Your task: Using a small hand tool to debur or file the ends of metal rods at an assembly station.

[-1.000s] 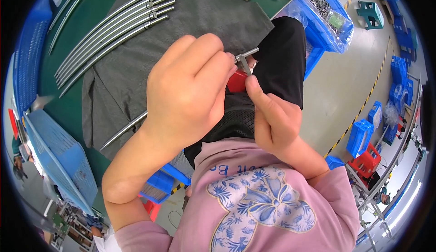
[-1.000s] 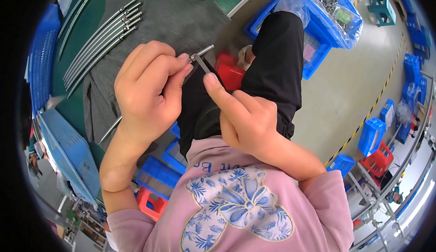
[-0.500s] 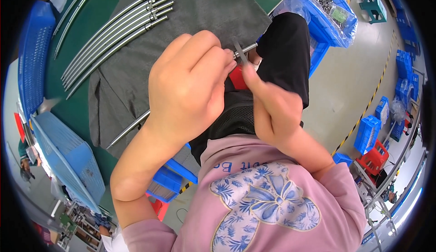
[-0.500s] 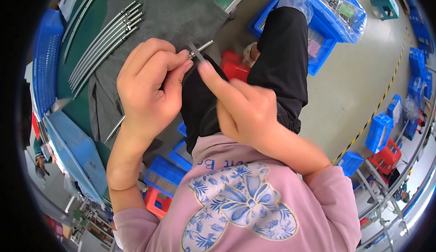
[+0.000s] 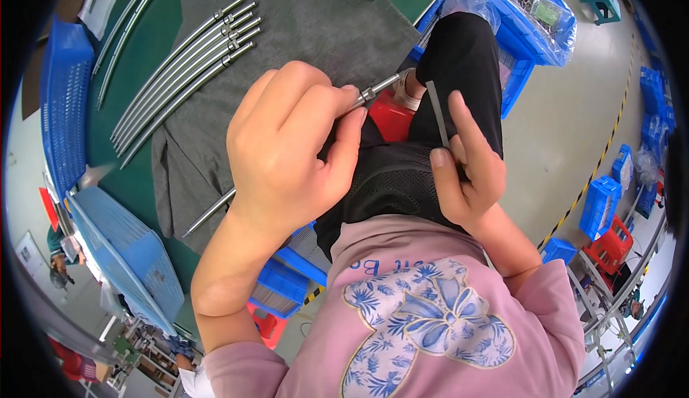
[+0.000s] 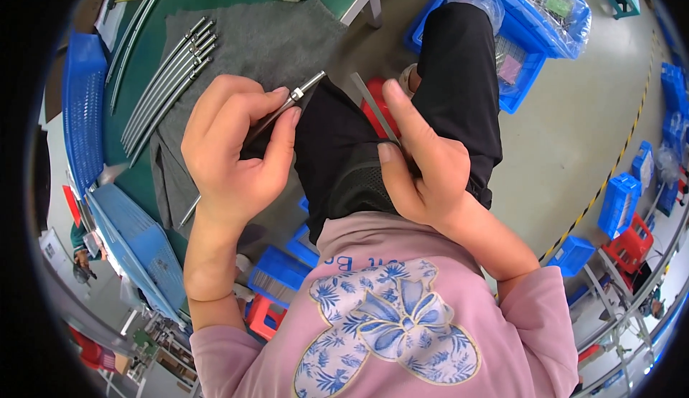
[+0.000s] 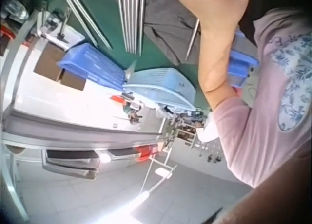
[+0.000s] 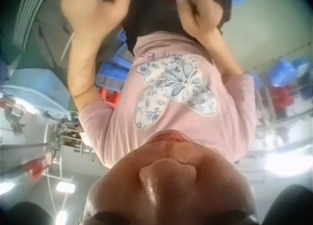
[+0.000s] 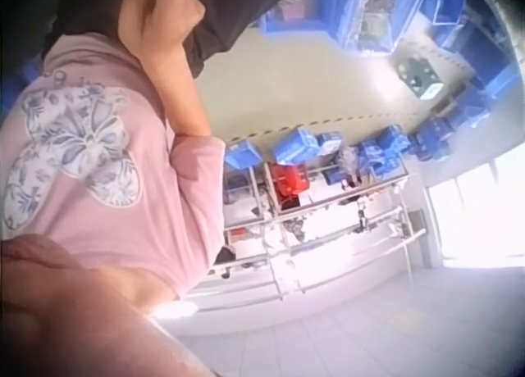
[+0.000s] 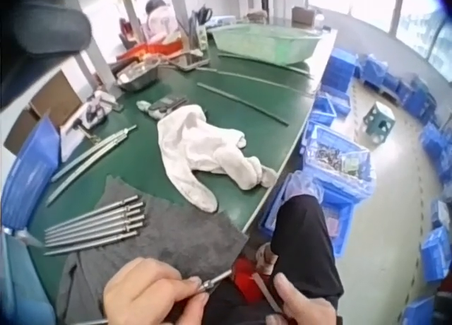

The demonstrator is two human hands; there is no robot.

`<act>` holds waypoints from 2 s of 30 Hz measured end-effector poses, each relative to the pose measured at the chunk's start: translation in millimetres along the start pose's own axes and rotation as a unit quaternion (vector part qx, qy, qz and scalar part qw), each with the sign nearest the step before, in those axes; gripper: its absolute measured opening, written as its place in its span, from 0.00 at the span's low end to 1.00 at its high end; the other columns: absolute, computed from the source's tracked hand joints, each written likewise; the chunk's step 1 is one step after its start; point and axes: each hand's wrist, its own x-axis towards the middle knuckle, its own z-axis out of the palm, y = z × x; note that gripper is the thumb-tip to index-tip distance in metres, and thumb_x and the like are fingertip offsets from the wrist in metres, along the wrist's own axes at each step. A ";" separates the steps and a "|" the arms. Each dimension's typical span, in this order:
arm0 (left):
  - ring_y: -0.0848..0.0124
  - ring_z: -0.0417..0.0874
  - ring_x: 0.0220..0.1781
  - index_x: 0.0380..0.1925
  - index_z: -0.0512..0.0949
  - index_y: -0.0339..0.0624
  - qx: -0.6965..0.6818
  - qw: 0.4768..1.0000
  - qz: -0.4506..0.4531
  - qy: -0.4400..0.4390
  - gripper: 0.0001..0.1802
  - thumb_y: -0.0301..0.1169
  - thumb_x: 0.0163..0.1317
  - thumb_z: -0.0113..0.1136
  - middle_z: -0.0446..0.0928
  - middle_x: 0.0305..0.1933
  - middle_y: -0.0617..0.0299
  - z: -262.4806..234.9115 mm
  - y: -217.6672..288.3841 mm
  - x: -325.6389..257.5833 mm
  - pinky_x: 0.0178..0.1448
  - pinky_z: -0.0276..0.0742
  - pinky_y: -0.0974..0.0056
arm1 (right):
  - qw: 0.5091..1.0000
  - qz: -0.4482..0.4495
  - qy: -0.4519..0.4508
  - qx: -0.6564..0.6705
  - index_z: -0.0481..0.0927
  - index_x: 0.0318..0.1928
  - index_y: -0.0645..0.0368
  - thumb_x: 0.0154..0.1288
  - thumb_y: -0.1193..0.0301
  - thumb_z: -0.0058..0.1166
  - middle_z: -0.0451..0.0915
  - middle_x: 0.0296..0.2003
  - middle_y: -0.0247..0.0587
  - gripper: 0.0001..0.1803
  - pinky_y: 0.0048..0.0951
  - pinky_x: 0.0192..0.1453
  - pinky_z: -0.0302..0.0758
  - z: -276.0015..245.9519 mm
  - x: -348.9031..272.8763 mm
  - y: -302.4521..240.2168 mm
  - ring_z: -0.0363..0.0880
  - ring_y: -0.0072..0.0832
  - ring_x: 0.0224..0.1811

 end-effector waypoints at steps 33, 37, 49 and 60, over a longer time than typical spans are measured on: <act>0.61 0.71 0.25 0.20 0.73 0.39 -0.031 0.999 -0.017 0.029 0.09 0.19 0.37 0.63 0.68 0.24 0.59 7.6 -1.7 -3.5 0.28 0.68 0.62 | 0.995 0.057 0.052 -0.061 0.77 0.29 0.65 0.52 0.73 0.62 0.66 0.13 0.34 0.08 0.22 0.18 0.56 3.2 97.8 -10.9 0.60 0.16 0.14; 0.60 0.72 0.25 0.19 0.72 0.39 -0.029 0.999 -0.019 0.022 0.09 0.19 0.36 0.63 0.68 0.24 0.59 6.1 -2.0 -1.4 0.28 0.68 0.61 | 0.999 0.017 0.031 0.017 0.78 0.28 0.62 0.51 0.74 0.64 0.68 0.13 0.33 0.07 0.22 0.16 0.60 34.6 56.7 -21.4 0.63 0.17 0.12; 0.61 0.73 0.25 0.19 0.74 0.38 -0.051 0.998 -0.036 0.032 0.08 0.19 0.37 0.63 0.70 0.24 0.60 8.4 -2.1 -1.3 0.28 0.68 0.62 | 0.985 -0.064 0.147 -0.061 0.73 0.20 0.61 0.49 0.74 0.66 0.65 0.10 0.33 0.13 0.19 0.16 0.58 23.7 85.2 24.2 0.60 0.18 0.11; 0.62 0.72 0.24 0.20 0.74 0.38 -0.052 0.997 -0.054 0.020 0.09 0.18 0.36 0.65 0.69 0.23 0.60 3.5 -0.5 -3.3 0.26 0.68 0.63 | 0.995 -0.033 0.091 0.026 0.79 0.44 0.66 0.60 0.79 0.51 0.69 0.18 0.30 0.11 0.18 0.24 0.63 -9.8 81.6 -1.9 0.65 0.17 0.18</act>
